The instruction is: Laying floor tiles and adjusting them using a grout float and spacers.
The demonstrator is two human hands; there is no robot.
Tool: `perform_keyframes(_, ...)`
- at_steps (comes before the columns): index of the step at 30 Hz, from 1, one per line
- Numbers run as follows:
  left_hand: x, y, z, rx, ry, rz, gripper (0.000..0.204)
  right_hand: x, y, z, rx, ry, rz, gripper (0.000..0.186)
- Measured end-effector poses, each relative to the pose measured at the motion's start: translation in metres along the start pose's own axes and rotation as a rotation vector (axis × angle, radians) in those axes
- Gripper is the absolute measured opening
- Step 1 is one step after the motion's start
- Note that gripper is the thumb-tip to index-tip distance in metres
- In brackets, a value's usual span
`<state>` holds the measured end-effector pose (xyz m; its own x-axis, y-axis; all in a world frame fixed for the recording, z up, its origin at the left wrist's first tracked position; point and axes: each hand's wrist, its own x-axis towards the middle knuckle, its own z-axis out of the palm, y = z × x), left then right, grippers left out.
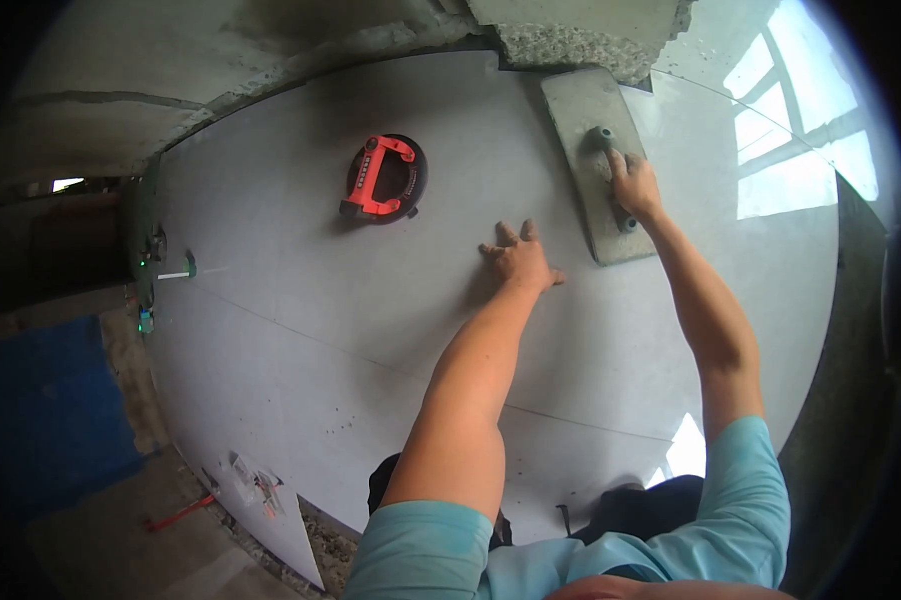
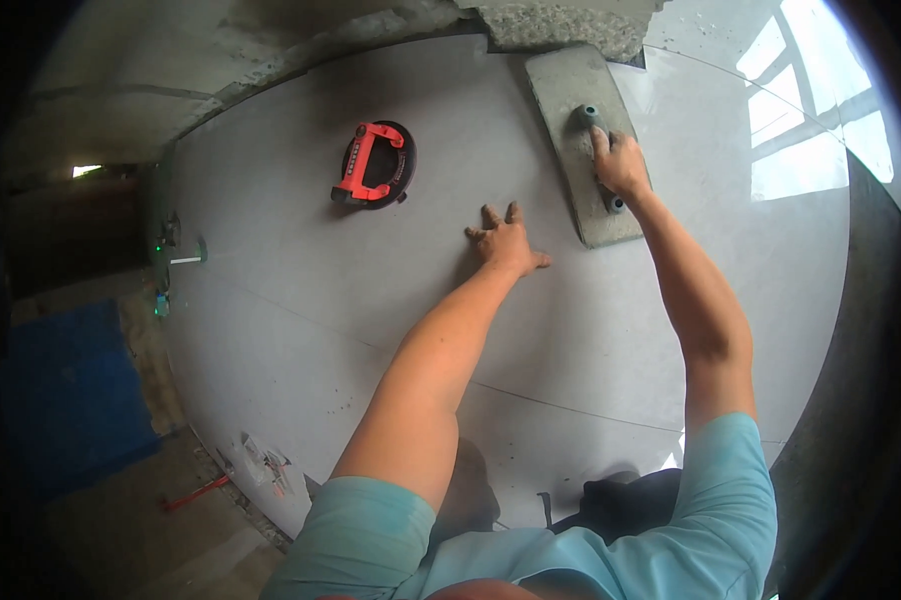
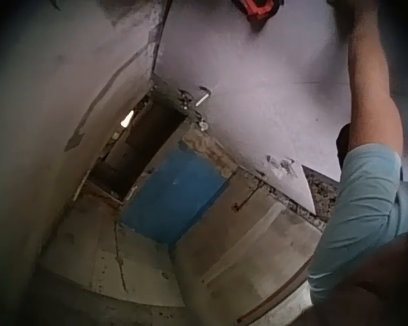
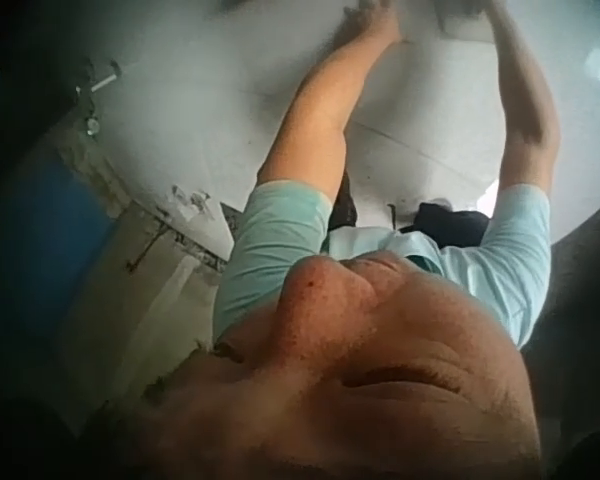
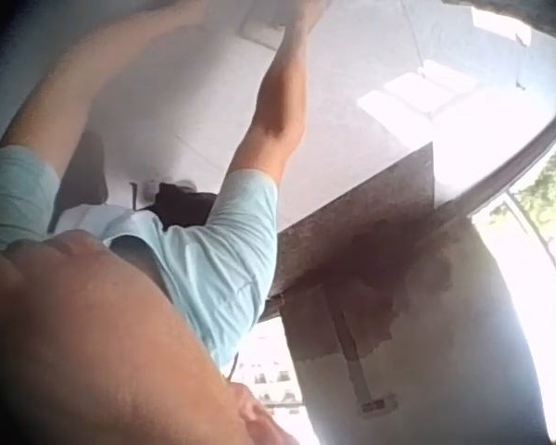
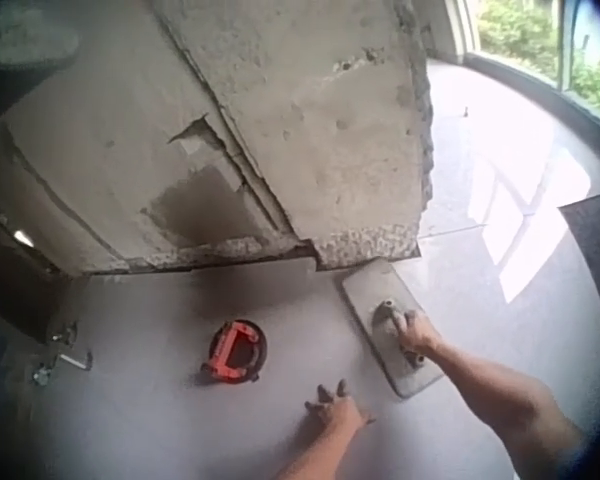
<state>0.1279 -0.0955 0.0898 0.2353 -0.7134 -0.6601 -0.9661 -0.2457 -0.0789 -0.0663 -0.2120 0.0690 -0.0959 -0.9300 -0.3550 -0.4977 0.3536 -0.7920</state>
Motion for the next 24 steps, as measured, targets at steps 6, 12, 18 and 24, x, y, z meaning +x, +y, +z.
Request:
perform_keyframes(6,-0.008,0.035,-0.005,-0.051,-0.006,0.033,0.115,-0.014,0.066,-0.056,-0.213,0.172,0.047,0.057)
perform_keyframes(12,-0.008,0.018,0.006,0.059,0.087,0.059,0.120,-0.030,0.064,-0.067,-0.056,0.290,-0.080,0.055)
perform_keyframes(18,-0.016,0.036,0.001,0.094,0.074,0.095,0.121,-0.040,0.086,-0.108,0.014,0.323,0.138,0.051)
perform_keyframes(24,0.005,0.022,0.013,0.062,0.121,0.059,0.122,-0.040,0.072,-0.111,0.066,0.345,0.091,0.052)
